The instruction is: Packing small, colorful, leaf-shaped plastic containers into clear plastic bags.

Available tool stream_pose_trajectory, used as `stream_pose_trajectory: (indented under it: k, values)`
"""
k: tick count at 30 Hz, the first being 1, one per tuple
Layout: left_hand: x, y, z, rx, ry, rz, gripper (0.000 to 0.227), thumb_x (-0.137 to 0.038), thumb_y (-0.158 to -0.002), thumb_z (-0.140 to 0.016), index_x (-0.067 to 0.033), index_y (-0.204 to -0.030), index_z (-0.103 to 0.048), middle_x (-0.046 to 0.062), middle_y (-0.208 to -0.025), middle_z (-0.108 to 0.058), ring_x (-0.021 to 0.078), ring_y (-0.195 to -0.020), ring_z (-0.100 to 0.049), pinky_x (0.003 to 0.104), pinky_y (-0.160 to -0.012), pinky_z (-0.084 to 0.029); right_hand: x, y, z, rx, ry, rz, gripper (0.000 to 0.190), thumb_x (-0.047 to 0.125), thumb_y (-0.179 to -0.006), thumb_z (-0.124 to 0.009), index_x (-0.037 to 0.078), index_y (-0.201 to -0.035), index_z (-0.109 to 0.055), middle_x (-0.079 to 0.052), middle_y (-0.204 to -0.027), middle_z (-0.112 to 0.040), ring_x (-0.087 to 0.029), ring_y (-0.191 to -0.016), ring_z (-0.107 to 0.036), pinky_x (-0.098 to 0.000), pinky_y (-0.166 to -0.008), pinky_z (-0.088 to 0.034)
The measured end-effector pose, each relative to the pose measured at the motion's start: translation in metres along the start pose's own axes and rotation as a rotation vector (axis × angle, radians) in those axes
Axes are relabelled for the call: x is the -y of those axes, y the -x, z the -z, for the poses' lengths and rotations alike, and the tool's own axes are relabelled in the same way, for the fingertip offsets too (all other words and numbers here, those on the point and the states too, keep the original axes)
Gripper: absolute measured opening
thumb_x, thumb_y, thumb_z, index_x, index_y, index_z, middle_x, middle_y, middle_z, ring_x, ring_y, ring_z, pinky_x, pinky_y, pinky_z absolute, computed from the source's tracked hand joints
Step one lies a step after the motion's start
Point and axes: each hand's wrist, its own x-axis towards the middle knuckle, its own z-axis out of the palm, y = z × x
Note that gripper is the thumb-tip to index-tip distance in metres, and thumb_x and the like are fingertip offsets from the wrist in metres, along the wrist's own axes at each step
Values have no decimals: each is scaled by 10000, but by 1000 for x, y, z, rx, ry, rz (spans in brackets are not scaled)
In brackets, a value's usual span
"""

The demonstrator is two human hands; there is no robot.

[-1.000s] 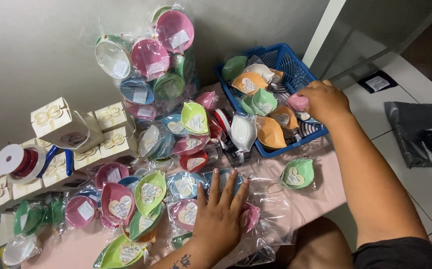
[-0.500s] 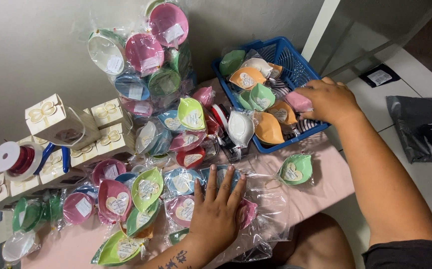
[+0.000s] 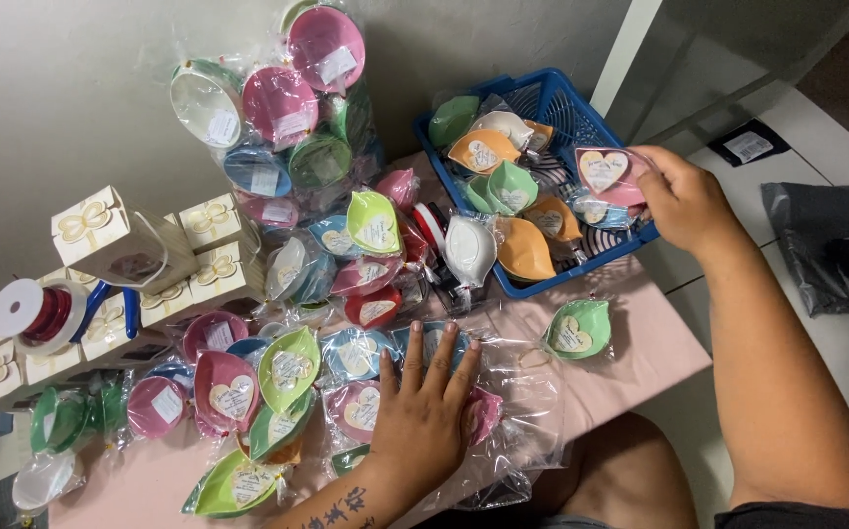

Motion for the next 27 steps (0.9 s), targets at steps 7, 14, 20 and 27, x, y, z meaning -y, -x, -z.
stream_pose_trajectory:
  k: [7, 14, 20, 27]
  values:
    - [2, 1, -5, -33, -31, -6, 650, -578, -1149, -151, -242, -1704, -194, 87, -1786, -143, 455, -1669, -35, 648, -1254, -117, 21, 65, -1, 51, -255, -209, 322, 226, -1080, -444, 121, -1338, -606, -100, -1004, -704, -214, -743, -635, -345, -638, -484]
    - [0, 6, -18, -100, -74, -11, 651, -583, -1163, -136, -247, -1719, -163, 72, -1797, -114, 458, -1686, -2, 642, -1269, -87, 34, 96, 12, -86, -173, -193, 369, 197, -1050, -529, 129, -1391, -652, -104, -1188, -733, -233, -912, -681, -350, -685, -545]
    - [1, 4, -11, 68, 116, -17, 648, -559, -1136, -182, -228, -1692, -214, 99, -1770, -135, 483, -1623, -9, 688, -1194, -122, 45, 116, 27, 21, -47, -267, 331, 142, -1023, -591, 130, -1342, -677, -96, -1195, -764, -258, -1044, -718, -383, -783, -568]
    - [0, 5, -18, -60, -2, -9, 654, -591, -1132, -179, -250, -1688, -216, 82, -1782, -143, 469, -1658, -30, 674, -1240, -101, 38, 120, -5, 199, 387, -196, 573, 608, -814, -759, 350, -1325, -754, 114, -1113, -833, -122, -1055, -768, -351, -851, -593]
